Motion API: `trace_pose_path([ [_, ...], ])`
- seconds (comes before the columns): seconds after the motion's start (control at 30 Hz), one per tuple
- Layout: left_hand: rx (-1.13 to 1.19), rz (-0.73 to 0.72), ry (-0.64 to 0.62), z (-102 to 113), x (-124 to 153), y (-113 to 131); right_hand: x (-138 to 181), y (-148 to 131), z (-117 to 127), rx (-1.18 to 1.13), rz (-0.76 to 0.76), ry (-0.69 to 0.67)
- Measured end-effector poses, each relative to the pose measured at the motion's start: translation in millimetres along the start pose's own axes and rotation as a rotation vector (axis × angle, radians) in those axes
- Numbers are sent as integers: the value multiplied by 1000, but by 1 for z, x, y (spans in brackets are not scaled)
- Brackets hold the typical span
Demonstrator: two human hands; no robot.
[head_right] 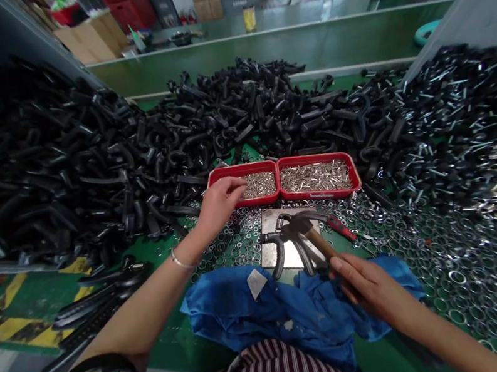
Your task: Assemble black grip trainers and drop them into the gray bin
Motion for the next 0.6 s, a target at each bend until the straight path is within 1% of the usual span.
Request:
trace_pose_path([
  [0.07, 141, -6, -105, -20, 15, 18, 3, 5, -1, -157, -26, 50],
  [0.13, 187, 4, -213, -45, 27, 30, 5, 9, -4, -275, -33, 102],
  [0.2, 176, 30, -248, -65, 32, 32, 5, 15, -9, -374, -33, 120],
  [0.3, 166, 69, -262, -85, 31, 26, 6, 25, -14, -460, -13, 137],
  [0.43, 194, 78, -279, -97, 29, 20, 7, 35, -10, -502, 17, 177],
  [0.6, 225, 100, -275, -96, 32, 19, 4, 35, -12, -557, 14, 175],
])
Point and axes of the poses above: each hand's wrist, its own x-axis away from the middle knuckle, its own z-axis out of the back of the hand, y = z × x, the point moved 10 cm from there along -x, towards the middle knuckle, and after that the axes turned 1 degree about y, right-handed, at the moved point
